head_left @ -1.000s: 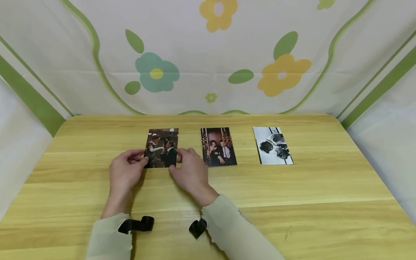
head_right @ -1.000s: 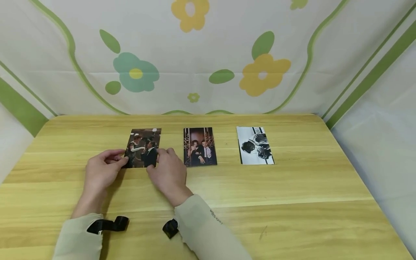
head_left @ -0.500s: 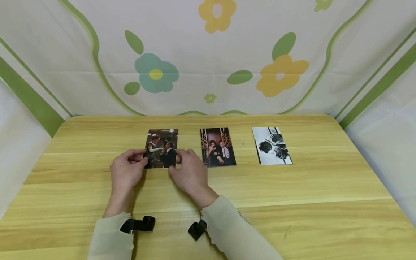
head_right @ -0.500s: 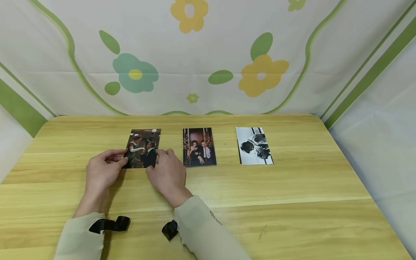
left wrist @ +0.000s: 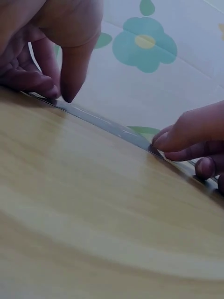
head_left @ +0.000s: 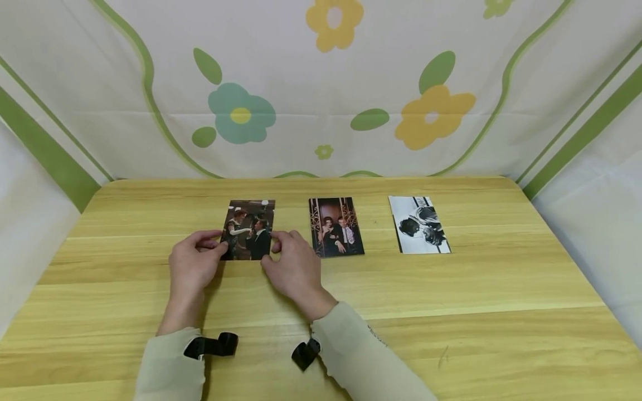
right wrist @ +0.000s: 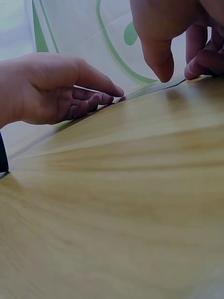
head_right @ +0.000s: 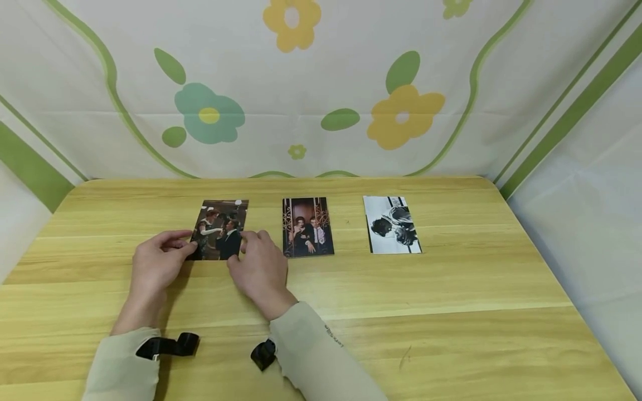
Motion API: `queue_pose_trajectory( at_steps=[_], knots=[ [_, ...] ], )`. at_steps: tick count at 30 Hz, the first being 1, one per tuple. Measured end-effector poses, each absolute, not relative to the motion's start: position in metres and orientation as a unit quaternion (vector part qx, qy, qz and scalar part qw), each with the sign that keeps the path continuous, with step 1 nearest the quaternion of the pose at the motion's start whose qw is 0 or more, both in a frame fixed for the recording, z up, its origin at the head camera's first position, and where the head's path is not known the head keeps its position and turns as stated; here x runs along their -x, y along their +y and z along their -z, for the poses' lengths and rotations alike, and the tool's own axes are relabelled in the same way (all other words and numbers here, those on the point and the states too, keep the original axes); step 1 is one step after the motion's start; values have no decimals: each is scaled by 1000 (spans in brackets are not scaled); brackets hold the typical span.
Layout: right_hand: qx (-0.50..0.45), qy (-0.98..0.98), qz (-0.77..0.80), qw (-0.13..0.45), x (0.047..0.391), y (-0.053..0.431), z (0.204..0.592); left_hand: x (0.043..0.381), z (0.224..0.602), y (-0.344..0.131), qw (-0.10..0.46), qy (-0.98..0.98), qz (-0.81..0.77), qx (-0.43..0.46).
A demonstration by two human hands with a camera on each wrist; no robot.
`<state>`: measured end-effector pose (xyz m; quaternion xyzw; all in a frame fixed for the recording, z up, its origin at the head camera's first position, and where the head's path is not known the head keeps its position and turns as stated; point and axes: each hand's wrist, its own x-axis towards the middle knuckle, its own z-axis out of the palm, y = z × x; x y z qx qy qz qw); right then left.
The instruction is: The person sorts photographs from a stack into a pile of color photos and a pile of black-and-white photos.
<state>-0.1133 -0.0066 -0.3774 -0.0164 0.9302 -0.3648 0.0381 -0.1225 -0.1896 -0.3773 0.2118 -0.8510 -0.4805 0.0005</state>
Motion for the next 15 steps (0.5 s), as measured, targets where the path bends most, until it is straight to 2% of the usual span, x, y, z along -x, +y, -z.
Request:
queue_pose_trajectory(
  at_steps=[8, 15],
  knots=[
    [3, 868, 496, 20, 113, 3, 374, 122, 372, -200, -36, -795, 567, -212],
    [39, 834, 551, 3, 110, 26, 348, 119, 364, -199, -52, -762, 612, -204]
  ],
)
